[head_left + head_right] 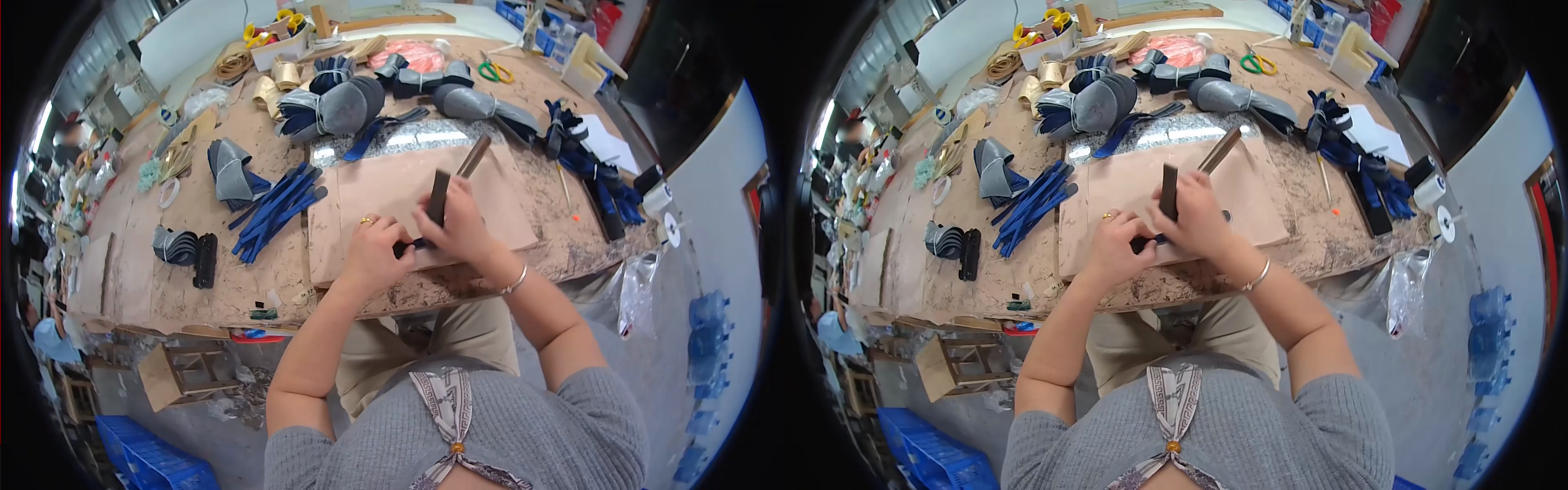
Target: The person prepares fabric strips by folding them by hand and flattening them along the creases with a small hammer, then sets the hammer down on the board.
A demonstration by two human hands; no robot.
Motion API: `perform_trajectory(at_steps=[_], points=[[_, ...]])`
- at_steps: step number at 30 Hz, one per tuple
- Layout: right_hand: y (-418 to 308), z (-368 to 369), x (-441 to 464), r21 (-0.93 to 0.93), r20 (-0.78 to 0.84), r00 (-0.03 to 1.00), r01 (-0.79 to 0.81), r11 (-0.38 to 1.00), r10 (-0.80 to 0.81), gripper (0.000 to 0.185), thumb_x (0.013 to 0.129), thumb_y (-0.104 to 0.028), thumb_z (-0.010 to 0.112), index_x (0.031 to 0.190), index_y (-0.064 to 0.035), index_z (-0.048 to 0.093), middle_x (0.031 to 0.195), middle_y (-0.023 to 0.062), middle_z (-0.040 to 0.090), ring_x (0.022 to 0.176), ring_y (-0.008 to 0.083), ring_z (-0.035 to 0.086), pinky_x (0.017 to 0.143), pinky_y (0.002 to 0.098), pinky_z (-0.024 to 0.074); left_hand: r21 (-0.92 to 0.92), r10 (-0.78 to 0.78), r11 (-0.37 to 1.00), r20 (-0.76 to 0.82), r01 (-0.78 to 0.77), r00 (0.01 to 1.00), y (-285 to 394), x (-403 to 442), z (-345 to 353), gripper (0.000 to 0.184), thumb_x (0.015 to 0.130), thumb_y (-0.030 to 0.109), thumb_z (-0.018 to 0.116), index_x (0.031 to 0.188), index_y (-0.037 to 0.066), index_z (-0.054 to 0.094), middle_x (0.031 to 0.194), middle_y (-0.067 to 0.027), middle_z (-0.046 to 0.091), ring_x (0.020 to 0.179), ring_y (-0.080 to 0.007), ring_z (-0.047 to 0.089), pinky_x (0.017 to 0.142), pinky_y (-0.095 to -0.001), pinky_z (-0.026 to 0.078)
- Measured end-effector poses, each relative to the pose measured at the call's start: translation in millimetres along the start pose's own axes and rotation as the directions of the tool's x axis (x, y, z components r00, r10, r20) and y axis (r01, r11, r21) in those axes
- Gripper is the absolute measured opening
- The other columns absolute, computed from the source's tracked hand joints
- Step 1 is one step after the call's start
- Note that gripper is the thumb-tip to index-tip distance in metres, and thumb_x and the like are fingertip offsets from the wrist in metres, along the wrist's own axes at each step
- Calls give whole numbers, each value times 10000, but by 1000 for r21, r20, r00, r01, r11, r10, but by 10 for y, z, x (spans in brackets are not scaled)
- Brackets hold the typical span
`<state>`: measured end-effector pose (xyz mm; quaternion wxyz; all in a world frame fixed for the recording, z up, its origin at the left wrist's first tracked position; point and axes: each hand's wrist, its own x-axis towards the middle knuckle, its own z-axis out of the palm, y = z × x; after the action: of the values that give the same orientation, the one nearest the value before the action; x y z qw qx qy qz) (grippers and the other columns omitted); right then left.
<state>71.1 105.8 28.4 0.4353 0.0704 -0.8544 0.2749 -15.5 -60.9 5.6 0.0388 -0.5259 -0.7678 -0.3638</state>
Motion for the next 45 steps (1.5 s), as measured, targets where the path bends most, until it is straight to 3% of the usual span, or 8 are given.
perform_trajectory(at_steps=[3, 7, 11, 14, 19, 31, 35, 45], points=[[-37, -130, 95, -234, -53, 998, 13, 972, -26, 155, 747, -87, 736, 840, -68, 613, 733, 51, 606, 781, 269, 588, 866, 395, 406, -6, -37, 999, 2, 37, 999, 19, -43, -66, 122, 697, 135, 721, 775, 76, 648, 858, -76, 638, 897, -322, 586, 834, -429, 475], [-124, 61, -25, 26, 35, 999, -20, 999, 19, 154, 780, -137, 733, 856, -69, 618, 759, 43, 615, 763, 252, 577, 857, 407, 382, -29, -36, 999, -40, 35, 999, 17, -85, -37, 109, 692, 115, 720, 762, 67, 650, 839, -85, 637, 887, -317, 588, 835, -425, 473], [-64, -22, 107, -241, -51, 996, 56, 969, -70, 140, 760, -110, 728, 836, -74, 616, 766, 51, 629, 743, 269, 576, 846, 406, 381, -81, -68, 995, -48, 64, 997, 38, -94, -76, 101, 687, 83, 722, 748, 54, 647, 803, -99, 632, 867, -316, 585, 837, -424, 468], [-242, 169, 36, -54, -127, 991, 36, 998, -42, 104, 761, -92, 717, 784, -78, 616, 718, 46, 615, 726, 251, 570, 832, 402, 382, -74, -92, 993, -65, 87, 994, 26, -79, -67, 104, 693, 93, 723, 747, 53, 644, 805, -100, 632, 883, -316, 584, 839, -424, 469], [-154, 30, 146, -271, -45, 998, 29, 962, -43, 112, 760, -88, 719, 818, -77, 624, 715, 27, 610, 750, 244, 579, 835, 404, 379, -99, -103, 990, -67, 96, 992, 3, -119, -126, 105, 701, 106, 720, 747, 51, 643, 812, -96, 635, 894, -314, 580, 836, -415, 473], [-217, 251, 49, -5, -37, 999, 18, 1000, -18, 153, 739, -82, 727, 834, -74, 607, 765, 33, 615, 750, 258, 577, 820, 402, 371, -80, -102, 992, -118, 93, 988, -11, -194, -114, 95, 697, 79, 715, 744, 48, 638, 807, -101, 634, 881, -329, 585, 805, -433, 472], [-258, 132, 145, -211, -73, 996, 26, 977, -43, 161, 754, -99, 730, 841, -75, 597, 744, 37, 610, 757, 259, 580, 825, 400, 375, -74, -83, 995, -167, 72, 982, -10, -237, -125, 109, 683, 55, 718, 729, 40, 620, 793, -109, 630, 869, -335, 590, 787, -444, 472], [-364, 387, 56, -31, -104, 994, 33, 999, -36, 156, 758, -101, 728, 841, -81, 598, 747, 21, 607, 730, 251, 574, 815, 407, 379, -48, -59, 998, -184, 51, 981, -15, -336, -169, 110, 683, 47, 718, 735, 49, 621, 787, -98, 610, 841, -323, 573, 798, -420, 460]])
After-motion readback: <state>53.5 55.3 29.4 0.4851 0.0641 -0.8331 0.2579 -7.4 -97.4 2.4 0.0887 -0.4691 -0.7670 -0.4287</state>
